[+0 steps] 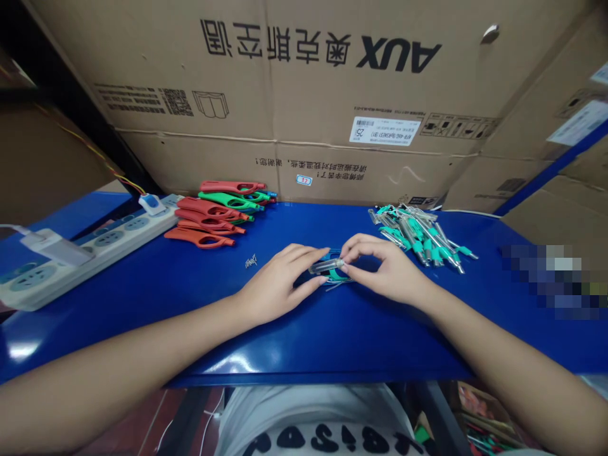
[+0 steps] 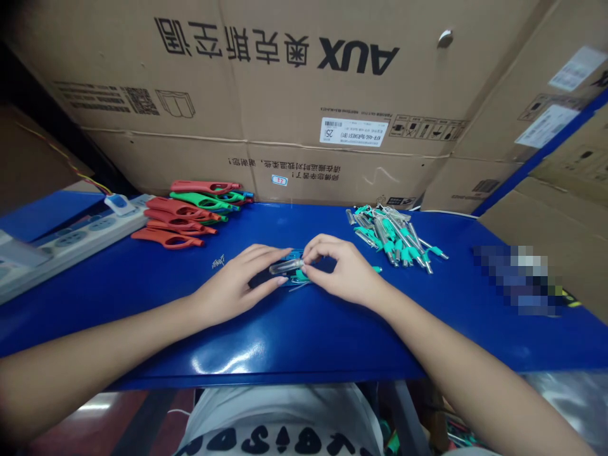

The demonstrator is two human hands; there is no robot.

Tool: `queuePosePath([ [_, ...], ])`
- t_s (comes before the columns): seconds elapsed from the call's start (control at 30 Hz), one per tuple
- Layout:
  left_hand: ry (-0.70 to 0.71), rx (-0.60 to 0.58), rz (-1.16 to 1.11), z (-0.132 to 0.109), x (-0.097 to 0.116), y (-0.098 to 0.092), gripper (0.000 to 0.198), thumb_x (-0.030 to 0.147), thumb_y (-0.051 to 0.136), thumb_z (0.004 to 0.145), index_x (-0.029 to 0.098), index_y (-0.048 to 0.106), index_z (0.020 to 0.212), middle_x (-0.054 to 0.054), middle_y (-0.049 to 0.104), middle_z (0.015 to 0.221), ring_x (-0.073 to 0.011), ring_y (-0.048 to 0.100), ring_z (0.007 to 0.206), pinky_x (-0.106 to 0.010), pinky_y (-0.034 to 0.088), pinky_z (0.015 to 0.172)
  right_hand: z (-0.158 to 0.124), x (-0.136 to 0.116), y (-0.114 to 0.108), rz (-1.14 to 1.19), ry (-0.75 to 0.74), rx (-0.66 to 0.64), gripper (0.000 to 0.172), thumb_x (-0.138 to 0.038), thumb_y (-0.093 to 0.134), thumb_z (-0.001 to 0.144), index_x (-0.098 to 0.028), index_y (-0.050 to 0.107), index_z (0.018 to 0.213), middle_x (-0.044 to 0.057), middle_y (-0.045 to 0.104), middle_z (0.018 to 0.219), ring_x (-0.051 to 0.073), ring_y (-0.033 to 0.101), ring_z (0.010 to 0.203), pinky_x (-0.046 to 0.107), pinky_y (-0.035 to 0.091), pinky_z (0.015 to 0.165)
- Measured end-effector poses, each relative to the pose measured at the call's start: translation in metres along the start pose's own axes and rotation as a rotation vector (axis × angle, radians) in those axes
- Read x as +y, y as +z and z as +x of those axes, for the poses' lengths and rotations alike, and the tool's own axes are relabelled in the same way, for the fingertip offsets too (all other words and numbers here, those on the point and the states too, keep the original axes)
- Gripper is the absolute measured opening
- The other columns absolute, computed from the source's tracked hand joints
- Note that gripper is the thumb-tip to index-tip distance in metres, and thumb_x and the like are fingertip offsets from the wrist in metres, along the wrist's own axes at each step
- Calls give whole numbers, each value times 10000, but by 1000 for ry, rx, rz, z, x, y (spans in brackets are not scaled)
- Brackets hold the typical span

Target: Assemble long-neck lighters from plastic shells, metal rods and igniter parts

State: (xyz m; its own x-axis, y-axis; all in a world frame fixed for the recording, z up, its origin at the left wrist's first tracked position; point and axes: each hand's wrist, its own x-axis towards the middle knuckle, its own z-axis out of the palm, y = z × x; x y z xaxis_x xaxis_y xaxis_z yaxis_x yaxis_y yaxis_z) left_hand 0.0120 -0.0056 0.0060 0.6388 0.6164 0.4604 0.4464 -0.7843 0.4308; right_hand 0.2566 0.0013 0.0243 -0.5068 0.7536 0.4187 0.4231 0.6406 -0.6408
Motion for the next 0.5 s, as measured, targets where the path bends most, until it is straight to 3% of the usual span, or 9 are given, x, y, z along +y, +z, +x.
queuePosePath([
  [0.13,23,-62,-1,0,-1,0,239,291,497,1042,185,673,1164,-70,736,1083,-207,636,985,-380,495,903,-3,-5,6,-61,-102,-107,45,-227,611,931,-208,638,901,69,667,993,188,630,929,364,478,867],
  [0.27,27,-83,72,-1,0,0,249,307,491,1042,187,679,1154,-66,724,1025,-211,614,952,-378,476,874,-4,1,0,-288,-224,-196,108,-299,579,982,-210,639,987,76,676,1041,208,604,996,401,393,925],
  [0.5,48,-119,8,0,1,-1,237,269,494,1039,165,681,1141,-65,715,1029,-198,605,933,-347,479,874,-3,4,-4,-390,-284,-239,201,-339,523,1023,-204,666,980,64,680,1019,199,579,959,382,372,919],
])
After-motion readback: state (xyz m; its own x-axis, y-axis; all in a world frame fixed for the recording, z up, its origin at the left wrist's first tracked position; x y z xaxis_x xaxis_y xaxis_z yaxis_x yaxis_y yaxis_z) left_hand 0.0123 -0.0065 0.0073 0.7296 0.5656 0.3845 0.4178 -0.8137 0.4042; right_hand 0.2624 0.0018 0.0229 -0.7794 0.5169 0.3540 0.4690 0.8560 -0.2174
